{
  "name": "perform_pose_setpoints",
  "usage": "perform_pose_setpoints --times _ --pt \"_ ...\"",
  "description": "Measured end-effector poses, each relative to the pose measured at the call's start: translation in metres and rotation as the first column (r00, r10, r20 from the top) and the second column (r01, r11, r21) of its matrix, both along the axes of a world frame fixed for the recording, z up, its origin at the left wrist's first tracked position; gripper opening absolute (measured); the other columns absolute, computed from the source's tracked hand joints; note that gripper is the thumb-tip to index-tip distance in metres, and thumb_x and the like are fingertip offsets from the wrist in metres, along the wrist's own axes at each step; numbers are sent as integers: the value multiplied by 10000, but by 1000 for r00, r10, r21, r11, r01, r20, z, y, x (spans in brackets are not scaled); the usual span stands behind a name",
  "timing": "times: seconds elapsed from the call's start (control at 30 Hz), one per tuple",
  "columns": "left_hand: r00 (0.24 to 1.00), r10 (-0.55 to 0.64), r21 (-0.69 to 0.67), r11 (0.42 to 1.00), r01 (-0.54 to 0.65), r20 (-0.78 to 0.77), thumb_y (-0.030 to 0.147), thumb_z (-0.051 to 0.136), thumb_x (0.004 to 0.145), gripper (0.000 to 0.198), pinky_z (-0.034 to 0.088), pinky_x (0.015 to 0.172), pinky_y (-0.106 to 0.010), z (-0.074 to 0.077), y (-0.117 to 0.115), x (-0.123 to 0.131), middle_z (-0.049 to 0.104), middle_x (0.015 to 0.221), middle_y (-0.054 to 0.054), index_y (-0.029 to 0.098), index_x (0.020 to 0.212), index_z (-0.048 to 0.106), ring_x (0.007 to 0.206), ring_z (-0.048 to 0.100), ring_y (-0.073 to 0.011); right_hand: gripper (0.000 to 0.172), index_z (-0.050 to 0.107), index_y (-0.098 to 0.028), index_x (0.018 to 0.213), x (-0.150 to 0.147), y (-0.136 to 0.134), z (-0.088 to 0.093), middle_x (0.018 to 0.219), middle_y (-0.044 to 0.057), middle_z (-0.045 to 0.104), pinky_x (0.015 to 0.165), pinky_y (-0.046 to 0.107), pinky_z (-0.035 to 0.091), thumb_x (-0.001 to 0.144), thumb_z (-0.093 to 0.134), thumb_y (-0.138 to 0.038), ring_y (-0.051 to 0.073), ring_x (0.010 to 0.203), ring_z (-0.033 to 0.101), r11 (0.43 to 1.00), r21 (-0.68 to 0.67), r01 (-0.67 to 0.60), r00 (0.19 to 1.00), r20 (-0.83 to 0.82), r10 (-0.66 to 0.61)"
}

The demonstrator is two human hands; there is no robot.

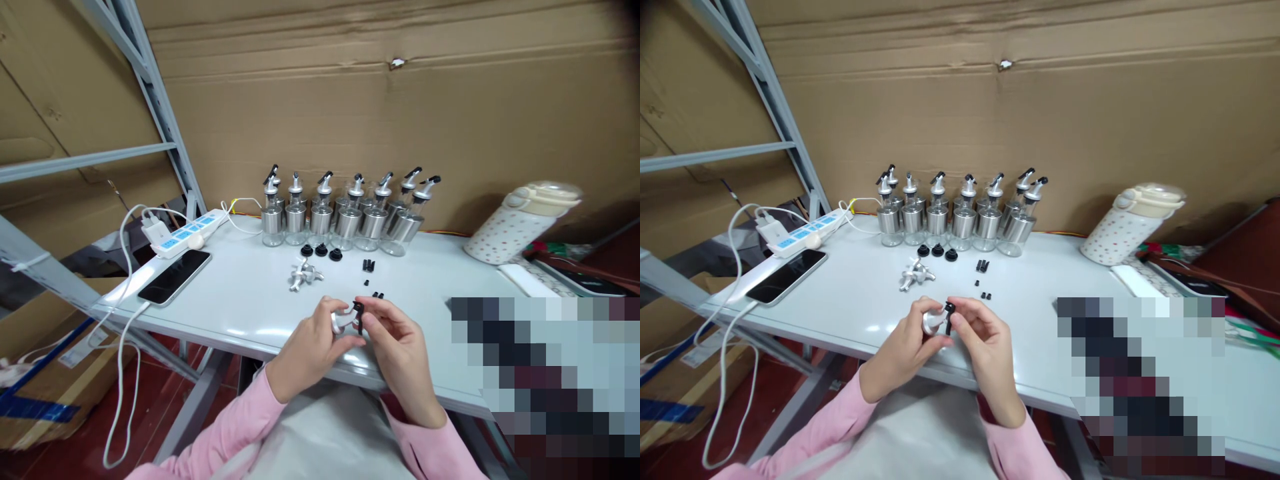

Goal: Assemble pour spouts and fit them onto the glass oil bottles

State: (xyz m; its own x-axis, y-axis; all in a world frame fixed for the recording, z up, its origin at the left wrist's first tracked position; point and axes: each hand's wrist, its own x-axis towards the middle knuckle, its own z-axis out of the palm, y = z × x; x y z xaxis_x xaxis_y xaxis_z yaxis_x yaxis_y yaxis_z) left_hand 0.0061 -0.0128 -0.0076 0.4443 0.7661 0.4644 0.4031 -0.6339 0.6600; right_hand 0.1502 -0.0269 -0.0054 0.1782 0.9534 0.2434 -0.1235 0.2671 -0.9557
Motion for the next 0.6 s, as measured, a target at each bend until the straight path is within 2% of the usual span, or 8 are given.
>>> perform_pose_setpoints --times 0.17,0.33,0.6 --pt "994 -38 76 996 46 -102 338 307 959 255 499 621 -309 2 0 -1 519 1078 -107 171 1150 324 652 573 -133 224 698 -216 864 2 0 -2 824 38 672 673 267 497 715 697 -383 140 700 596 999 33 19 1000 -17 -19" --pt "999 -30 129 991 34 -33 398 370 940 288 492 634 -283 4 0 -3 570 991 -64 185 1132 388 675 576 -140 237 685 -209 888 3 0 -3 804 40 656 668 280 499 732 679 -387 145 694 590 999 39 31 999 -14 -30" --pt "1000 15 154 988 -15 -1 321 397 917 229 465 603 -239 4 0 -2 553 875 -25 187 1091 462 634 541 -109 249 683 -205 849 2 2 -1 749 29 650 636 270 488 687 711 -393 136 654 570 1000 20 -1 998 -56 2"
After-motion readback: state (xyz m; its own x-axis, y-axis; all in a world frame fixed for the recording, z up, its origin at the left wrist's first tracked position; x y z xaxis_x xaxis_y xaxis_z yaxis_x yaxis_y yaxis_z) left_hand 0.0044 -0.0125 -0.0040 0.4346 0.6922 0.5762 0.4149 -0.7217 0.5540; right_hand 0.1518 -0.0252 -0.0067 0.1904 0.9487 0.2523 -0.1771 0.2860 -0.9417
